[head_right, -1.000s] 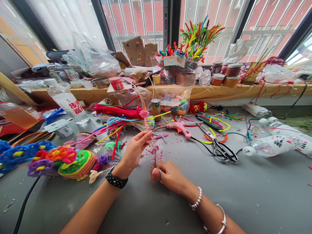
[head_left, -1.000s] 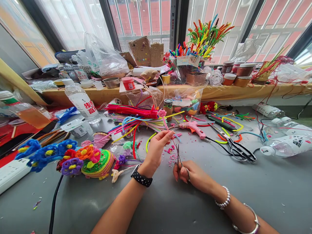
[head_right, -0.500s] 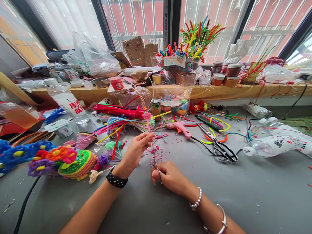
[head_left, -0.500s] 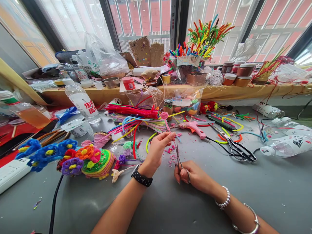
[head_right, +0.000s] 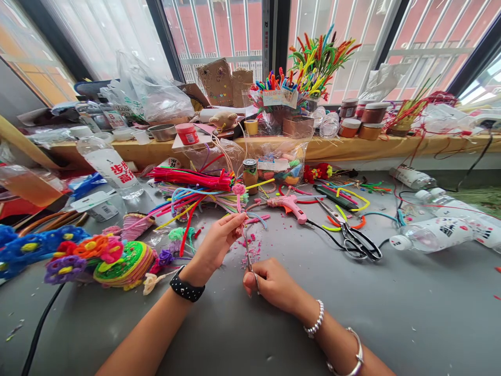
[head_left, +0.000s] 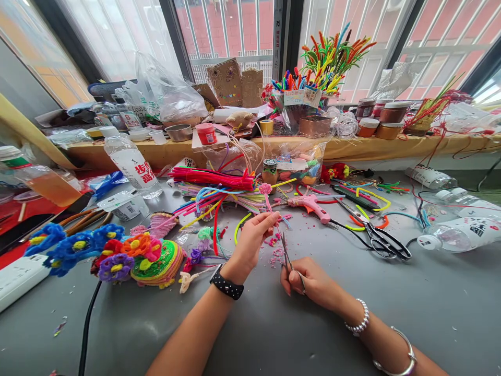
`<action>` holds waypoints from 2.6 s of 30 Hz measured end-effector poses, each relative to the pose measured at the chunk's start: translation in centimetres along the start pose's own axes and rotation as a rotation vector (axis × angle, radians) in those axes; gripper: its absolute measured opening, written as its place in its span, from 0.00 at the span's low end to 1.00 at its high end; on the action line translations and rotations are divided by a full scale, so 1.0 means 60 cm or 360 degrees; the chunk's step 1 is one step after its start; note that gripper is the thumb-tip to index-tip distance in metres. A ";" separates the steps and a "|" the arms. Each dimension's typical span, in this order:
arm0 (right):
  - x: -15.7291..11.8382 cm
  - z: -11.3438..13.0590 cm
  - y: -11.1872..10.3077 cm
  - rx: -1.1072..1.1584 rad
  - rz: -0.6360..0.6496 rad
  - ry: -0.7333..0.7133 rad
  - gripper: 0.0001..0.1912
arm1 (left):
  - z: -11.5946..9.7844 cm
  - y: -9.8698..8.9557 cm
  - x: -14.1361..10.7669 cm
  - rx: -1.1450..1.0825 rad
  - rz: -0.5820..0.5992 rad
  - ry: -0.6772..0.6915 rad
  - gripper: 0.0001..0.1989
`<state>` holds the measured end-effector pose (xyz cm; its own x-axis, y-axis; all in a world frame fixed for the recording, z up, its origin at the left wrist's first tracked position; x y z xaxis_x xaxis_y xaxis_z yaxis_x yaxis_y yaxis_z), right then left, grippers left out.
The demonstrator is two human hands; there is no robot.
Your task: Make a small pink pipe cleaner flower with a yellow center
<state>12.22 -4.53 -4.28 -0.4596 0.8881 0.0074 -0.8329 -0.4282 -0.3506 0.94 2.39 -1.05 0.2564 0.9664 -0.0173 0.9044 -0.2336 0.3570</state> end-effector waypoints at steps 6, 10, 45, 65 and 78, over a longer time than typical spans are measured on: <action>0.000 -0.005 0.002 -0.0004 0.0009 0.0026 0.35 | 0.004 -0.001 0.000 0.0066 0.0068 -0.0031 0.09; 0.000 -0.010 0.002 0.0018 0.0011 0.0009 0.35 | 0.002 0.000 0.000 0.0057 0.0072 -0.0035 0.09; -0.003 0.002 0.000 0.0136 0.0033 0.0007 0.36 | -0.003 0.001 0.001 -0.0205 0.0084 0.0054 0.09; 0.000 -0.002 0.000 0.0067 -0.0036 0.0010 0.36 | -0.002 0.005 -0.001 -0.0041 0.0031 0.0158 0.07; 0.000 -0.012 0.000 0.0067 -0.0058 0.0019 0.34 | -0.007 0.005 -0.003 0.0009 -0.0066 0.0220 0.06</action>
<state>12.43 -4.43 -4.94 -0.4254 0.9050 0.0080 -0.8614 -0.4022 -0.3104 1.00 2.17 -0.57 0.1696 0.9808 0.0968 0.9153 -0.1932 0.3535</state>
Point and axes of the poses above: each hand's wrist, its own x-axis towards the middle knuckle, its own y-axis out of the palm, z = x × y, the point moved 2 cm from there along x, towards the middle knuckle, and after that the axes turned 5 degrees about y, right-handed, at the moved point
